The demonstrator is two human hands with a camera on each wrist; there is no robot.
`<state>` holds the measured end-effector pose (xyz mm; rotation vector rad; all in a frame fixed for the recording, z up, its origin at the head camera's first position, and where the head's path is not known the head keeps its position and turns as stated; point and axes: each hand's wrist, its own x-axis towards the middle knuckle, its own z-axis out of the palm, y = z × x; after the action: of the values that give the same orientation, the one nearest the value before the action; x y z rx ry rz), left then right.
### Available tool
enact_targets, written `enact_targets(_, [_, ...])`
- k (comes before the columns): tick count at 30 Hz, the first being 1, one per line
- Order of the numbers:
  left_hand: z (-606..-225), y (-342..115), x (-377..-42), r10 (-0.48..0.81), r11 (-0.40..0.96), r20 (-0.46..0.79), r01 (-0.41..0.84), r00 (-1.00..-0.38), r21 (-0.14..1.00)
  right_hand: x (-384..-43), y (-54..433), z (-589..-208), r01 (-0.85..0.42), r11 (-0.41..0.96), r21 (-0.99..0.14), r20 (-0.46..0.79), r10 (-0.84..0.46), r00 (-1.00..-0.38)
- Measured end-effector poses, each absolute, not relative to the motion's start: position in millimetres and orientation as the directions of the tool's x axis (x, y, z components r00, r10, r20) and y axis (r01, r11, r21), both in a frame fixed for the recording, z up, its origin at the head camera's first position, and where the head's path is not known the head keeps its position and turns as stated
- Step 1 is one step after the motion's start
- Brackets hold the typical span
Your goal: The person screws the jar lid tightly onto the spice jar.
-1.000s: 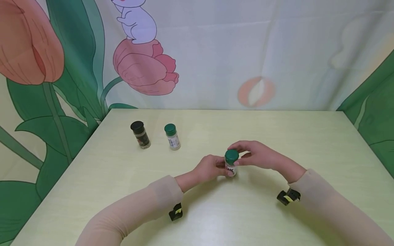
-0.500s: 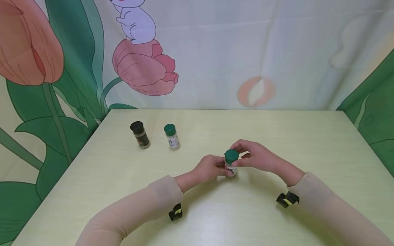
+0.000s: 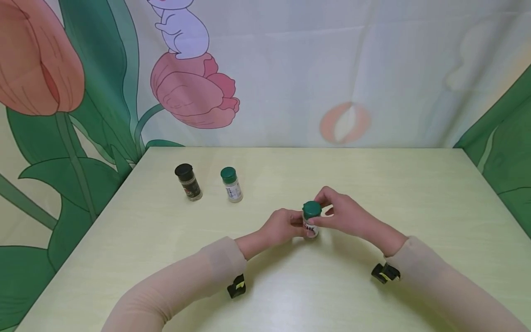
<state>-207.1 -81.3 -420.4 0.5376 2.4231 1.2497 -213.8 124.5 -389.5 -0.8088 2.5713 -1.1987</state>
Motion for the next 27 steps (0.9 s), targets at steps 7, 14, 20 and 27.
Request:
enact_targets(7, [-420.3, -80.9, -207.3, 0.484, 0.539, -0.139, 0.169, -0.864, 0.825, -212.8, 124.2, -388.2, -0.385, 0.556, -0.737, 0.035, -0.536, -0.843])
enact_targets(14, [-420.3, -79.4, -206.7, 0.484, 0.558, -0.135, 0.186, -0.865, 0.809, -226.0, 136.9, -388.7, -0.358, 0.484, -0.798, -0.063, -0.659, -0.750])
enact_targets(20, [-421.5, -79.3, -206.7, 0.480, 0.554, -0.140, 0.175, -0.866, 0.814, -231.3, 139.8, -385.6, -0.359, 0.400, -0.843, -0.060, -0.733, -0.677])
enact_targets(27, [-421.6, -79.3, -206.9, 0.479, 0.554, -0.141, 0.173, -0.867, 0.814, -230.4, 139.1, -388.5, -0.335, 0.404, -0.851, -0.059, -0.708, -0.704])
